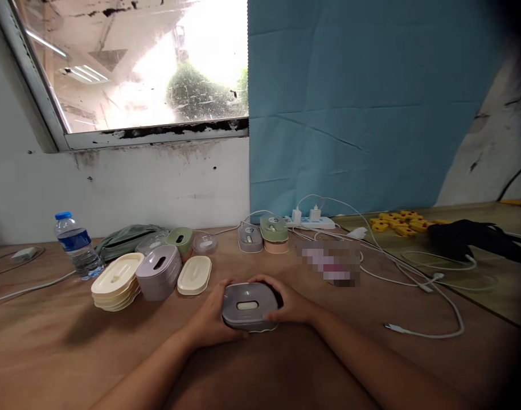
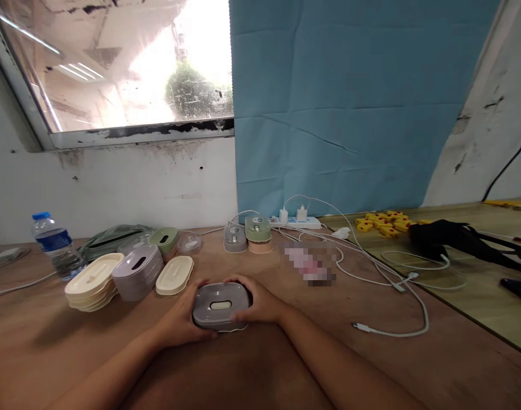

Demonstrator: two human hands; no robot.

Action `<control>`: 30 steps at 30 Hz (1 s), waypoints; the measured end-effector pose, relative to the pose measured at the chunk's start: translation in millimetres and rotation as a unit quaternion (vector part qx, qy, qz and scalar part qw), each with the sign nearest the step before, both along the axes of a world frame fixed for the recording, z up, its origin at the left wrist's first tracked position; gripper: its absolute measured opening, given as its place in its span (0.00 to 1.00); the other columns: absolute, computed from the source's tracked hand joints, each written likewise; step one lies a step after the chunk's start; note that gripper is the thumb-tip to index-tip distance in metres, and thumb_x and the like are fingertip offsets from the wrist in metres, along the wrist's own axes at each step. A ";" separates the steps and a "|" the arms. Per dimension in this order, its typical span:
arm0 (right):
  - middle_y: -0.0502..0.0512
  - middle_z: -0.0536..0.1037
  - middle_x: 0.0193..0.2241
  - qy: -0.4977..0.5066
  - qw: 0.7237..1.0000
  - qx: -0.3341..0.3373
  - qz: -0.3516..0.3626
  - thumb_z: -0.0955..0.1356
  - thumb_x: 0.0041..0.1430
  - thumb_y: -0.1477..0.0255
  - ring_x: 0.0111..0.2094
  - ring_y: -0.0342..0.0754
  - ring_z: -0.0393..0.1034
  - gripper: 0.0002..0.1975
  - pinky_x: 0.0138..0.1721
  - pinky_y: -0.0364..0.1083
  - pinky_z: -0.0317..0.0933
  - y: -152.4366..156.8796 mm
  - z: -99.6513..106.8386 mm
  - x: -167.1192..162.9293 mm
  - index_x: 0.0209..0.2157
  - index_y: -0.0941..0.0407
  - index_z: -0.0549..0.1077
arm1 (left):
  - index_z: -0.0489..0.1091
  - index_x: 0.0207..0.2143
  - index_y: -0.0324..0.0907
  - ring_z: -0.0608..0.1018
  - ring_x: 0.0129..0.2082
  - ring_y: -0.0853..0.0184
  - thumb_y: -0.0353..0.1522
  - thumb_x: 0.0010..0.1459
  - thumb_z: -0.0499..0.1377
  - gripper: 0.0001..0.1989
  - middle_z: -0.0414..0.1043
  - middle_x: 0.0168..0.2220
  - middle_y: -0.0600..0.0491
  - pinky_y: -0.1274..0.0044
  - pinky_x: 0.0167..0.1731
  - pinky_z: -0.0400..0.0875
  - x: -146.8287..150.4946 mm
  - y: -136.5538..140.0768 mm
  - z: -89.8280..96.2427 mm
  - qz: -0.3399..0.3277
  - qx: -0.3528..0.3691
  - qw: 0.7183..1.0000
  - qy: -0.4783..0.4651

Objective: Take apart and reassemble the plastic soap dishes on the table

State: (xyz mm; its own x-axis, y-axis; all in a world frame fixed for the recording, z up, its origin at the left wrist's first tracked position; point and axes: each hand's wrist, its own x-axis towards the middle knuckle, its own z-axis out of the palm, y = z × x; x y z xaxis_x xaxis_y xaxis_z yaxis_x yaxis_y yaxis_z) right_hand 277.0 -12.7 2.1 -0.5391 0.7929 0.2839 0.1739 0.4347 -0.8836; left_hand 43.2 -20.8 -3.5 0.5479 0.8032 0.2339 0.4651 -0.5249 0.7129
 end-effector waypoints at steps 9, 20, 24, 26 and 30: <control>0.58 0.62 0.51 -0.086 0.994 0.058 -0.030 0.75 0.31 0.66 0.51 0.57 0.58 0.46 0.50 0.52 0.54 -4.2 -7.1 -4.2 0.54 0.53 0.55 | 0.35 0.53 0.45 0.61 0.52 0.57 0.39 0.32 0.68 0.53 0.53 0.51 0.44 0.65 0.51 0.56 -1.4 6.8 -11.1 -0.021 -0.010 0.998 -0.059; 0.54 0.67 0.41 0.047 0.997 -0.007 -0.063 0.74 0.34 0.66 0.42 0.52 0.63 0.32 0.41 0.46 0.58 -1.6 -2.3 -13.4 0.41 0.53 0.57 | 0.40 0.48 0.47 0.64 0.51 0.62 0.37 0.37 0.67 0.43 0.55 0.50 0.46 0.69 0.50 0.59 3.6 7.3 -2.4 0.019 -0.077 0.963 -0.258; 0.52 0.68 0.37 0.072 0.994 -0.038 -0.071 0.73 0.35 0.63 0.37 0.49 0.64 0.29 0.35 0.44 0.59 -2.2 -3.9 -17.4 0.38 0.53 0.57 | 0.45 0.44 0.44 0.67 0.49 0.60 0.40 0.38 0.66 0.37 0.60 0.47 0.46 0.68 0.48 0.61 8.5 4.5 -0.2 0.050 -0.167 0.938 -0.301; 0.51 0.68 0.36 0.087 0.992 -0.037 -0.088 0.74 0.33 0.63 0.37 0.49 0.64 0.29 0.35 0.44 0.58 -2.4 -5.2 -19.2 0.37 0.54 0.59 | 0.47 0.44 0.44 0.68 0.47 0.60 0.39 0.38 0.66 0.36 0.62 0.44 0.47 0.68 0.47 0.61 7.4 4.5 0.8 0.046 -0.197 0.930 -0.308; 0.52 0.70 0.34 0.155 0.975 -0.075 -0.144 0.71 0.38 0.57 0.37 0.50 0.65 0.24 0.36 0.46 0.58 1.2 -8.1 -18.7 0.35 0.54 0.62 | 0.46 0.44 0.46 0.71 0.42 0.63 0.37 0.39 0.66 0.36 0.64 0.40 0.52 0.69 0.44 0.63 2.0 8.3 0.8 0.009 -0.234 0.912 -0.337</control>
